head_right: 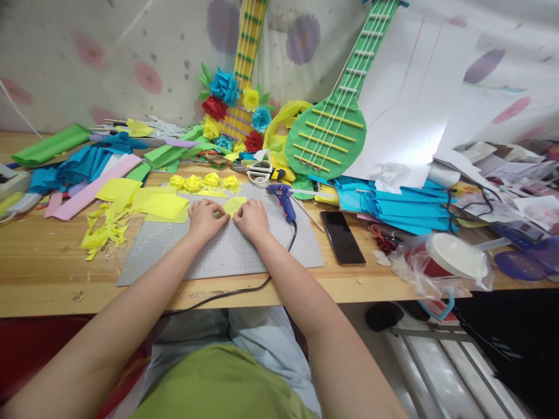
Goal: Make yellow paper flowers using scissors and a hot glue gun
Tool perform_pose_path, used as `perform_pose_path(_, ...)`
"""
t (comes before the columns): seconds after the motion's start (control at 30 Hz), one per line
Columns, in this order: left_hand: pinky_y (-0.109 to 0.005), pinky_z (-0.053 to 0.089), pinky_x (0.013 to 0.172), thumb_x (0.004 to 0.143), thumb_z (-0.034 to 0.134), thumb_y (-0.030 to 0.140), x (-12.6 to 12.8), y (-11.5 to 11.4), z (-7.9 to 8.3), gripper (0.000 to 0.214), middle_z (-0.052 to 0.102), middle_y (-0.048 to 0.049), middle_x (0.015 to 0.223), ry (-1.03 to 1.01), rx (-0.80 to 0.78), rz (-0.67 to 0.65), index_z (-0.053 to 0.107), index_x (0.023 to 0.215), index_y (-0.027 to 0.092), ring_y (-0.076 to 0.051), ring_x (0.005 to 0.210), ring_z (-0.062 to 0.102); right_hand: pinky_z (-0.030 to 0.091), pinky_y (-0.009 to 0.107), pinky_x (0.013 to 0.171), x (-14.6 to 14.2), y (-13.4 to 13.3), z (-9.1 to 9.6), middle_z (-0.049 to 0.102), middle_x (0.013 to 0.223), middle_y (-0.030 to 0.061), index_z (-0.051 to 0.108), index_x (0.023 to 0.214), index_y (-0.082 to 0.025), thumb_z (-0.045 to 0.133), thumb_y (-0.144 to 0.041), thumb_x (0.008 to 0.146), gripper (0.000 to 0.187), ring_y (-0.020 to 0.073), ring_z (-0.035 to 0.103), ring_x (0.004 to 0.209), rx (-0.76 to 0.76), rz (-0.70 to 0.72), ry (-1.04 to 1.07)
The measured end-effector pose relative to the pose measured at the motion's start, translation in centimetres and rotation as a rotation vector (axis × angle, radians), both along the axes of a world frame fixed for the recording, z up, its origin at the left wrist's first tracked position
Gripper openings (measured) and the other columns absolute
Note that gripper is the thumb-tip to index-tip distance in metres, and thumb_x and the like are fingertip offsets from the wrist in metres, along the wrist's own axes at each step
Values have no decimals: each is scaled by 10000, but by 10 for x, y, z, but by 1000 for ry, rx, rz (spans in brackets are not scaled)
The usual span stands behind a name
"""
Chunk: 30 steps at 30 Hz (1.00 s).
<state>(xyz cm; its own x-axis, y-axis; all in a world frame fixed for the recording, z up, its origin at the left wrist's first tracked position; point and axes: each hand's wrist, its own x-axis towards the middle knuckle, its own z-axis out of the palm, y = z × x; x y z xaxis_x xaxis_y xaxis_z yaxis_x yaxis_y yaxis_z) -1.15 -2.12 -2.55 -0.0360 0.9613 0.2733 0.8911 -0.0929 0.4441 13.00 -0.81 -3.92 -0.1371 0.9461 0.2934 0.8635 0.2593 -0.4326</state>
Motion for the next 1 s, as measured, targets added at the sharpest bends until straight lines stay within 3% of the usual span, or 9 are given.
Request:
perform_pose_path(0.17, -427, 301, 883, 738, 588, 307, 0, 2, -4, 120, 572, -54, 964, 8, 24, -70, 700, 762, 273, -262, 1024, 444, 377, 334, 787, -1, -2, 1, 575, 902, 98, 589, 784, -161, 528, -247, 770, 106, 235, 463, 907, 6, -3, -28)
perform_pose_path(0.3, -427, 292, 899, 730, 595, 342, 3, 3, -5, 140, 573, -57, 976, 19, 12, -51, 708, 769, 268, -266, 1028, 438, 363, 333, 802, -1, -4, 2, 569, 944, 109, 557, 910, -145, 470, -162, 782, 156, 230, 456, 915, 26, 8, -58)
perform_pose_path(0.53, -443, 295, 904, 682, 648, 427, 9, 3, -4, 191, 559, -70, 986, 5, 16, 1, 700, 755, 259, -283, 1032, 438, 355, 335, 814, -3, -5, 3, 556, 976, 115, 533, 928, -148, 441, -131, 783, 173, 236, 439, 943, 38, 23, -39)
perform_pose_path(0.7, -459, 302, 903, 686, 633, 305, 8, 4, 0, 102, 551, -65, 1024, -23, -77, 16, 704, 757, 286, -298, 1056, 443, 353, 337, 813, -2, -5, 4, 548, 973, 116, 531, 920, -152, 444, -122, 768, 178, 238, 433, 946, 25, 13, -29)
perform_pose_path(0.87, -454, 318, 901, 690, 546, 122, 0, 4, 0, 264, 574, -55, 1014, -38, -73, -39, 711, 791, 302, -276, 1034, 470, 355, 348, 800, -2, -6, 4, 544, 963, 120, 529, 921, -159, 434, -120, 770, 183, 244, 428, 938, 9, 10, -10)
perform_pose_path(1.0, -408, 355, 892, 680, 512, 84, -15, 5, -1, 342, 597, -50, 1011, -58, -29, -48, 693, 890, 284, -251, 1018, 492, 355, 351, 804, -1, -5, 2, 548, 951, 119, 539, 904, -161, 420, -123, 778, 178, 243, 427, 929, 18, 30, -11)
